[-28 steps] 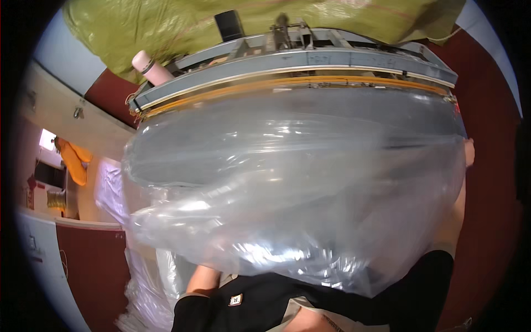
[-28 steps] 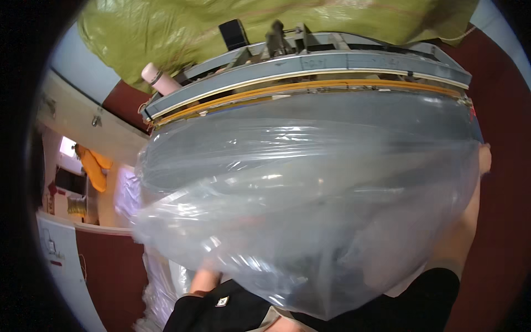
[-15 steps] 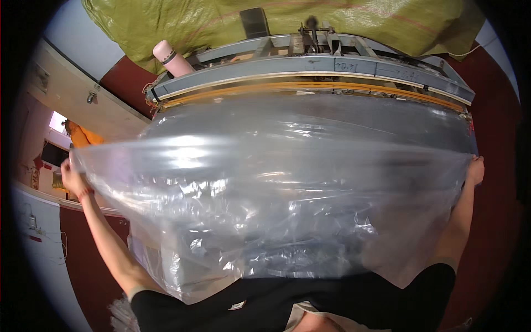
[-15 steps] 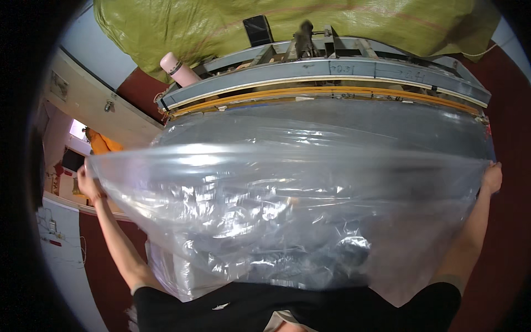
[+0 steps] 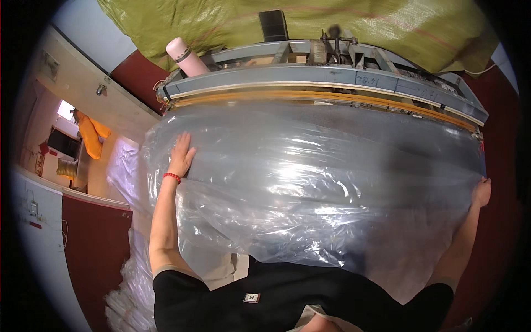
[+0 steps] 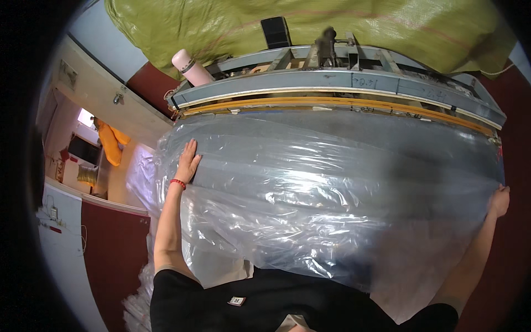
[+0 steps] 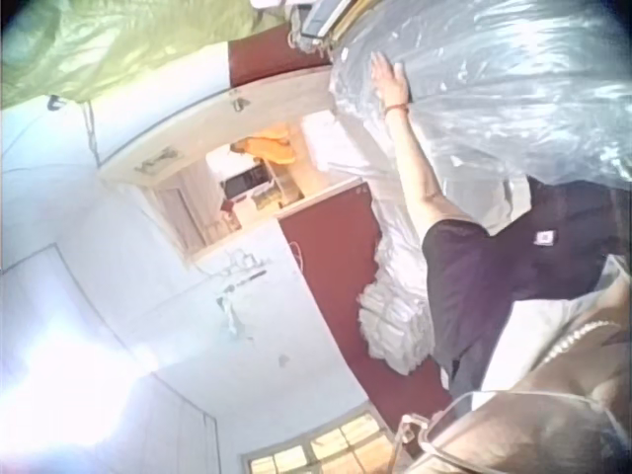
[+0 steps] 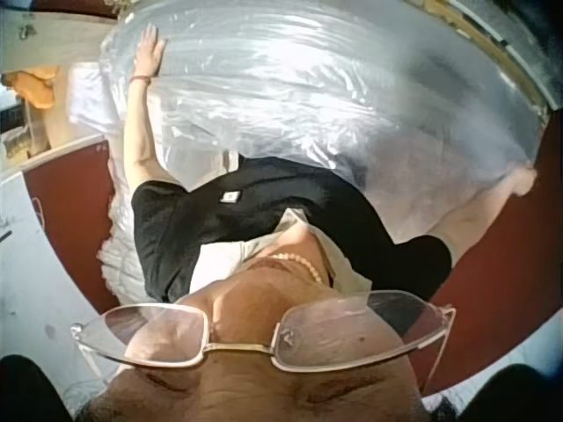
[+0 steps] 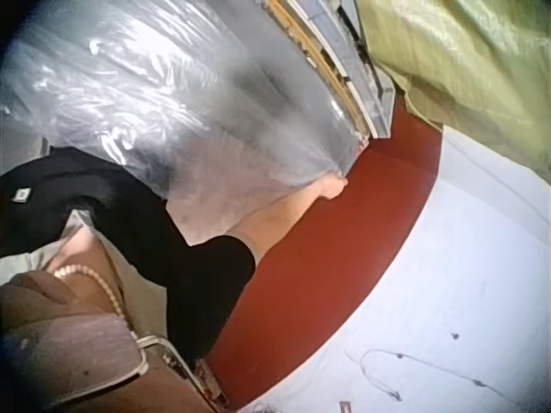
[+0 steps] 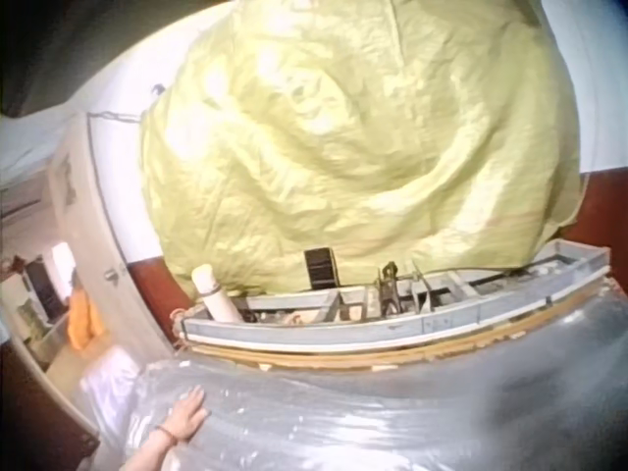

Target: Operating a plastic sealing machine to create or seal large plastic bags/covers.

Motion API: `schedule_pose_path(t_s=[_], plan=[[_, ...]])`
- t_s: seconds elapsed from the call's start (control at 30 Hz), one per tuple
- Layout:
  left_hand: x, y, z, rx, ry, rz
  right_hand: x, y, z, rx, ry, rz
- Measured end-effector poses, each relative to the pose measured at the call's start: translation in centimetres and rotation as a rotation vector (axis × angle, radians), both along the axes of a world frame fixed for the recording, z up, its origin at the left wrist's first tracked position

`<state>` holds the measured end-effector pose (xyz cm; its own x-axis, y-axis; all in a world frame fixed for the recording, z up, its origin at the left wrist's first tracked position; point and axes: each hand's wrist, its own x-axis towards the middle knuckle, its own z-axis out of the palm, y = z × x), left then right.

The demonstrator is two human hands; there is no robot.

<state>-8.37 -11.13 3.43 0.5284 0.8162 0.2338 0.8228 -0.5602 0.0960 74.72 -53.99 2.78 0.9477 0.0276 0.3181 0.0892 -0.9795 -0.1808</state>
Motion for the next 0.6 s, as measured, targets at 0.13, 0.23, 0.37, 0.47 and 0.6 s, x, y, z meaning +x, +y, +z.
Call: schedule_pose_path(t_s=[0.13,0.23,0.37,0.47,0.6], plan=[[6.9,-2.2,2.0,0.058,-0.123,-0.135,-0.2,-0.5,-0.1,0.03,-0.045,-0.029],[11.2,-5.0,3.2,0.006,-0.024,-0.334,0.1,-0.8,0.2,0.036,-0.041,-0.023],[12.4,-3.2,1.7,-0.017,0.154,-0.224,4.7,-3.5,-2.2,0.057,-0.003,0.077],[13.3,-0.6,1.2,0.056,0.164,-0.152,6.6,-4.4,-3.7,0.225,-0.054,0.106],[15.0,0.8,0.5,0.05,0.129,-0.143,10.3,-11.6,-5.7,0.756,-0.012,0.344]])
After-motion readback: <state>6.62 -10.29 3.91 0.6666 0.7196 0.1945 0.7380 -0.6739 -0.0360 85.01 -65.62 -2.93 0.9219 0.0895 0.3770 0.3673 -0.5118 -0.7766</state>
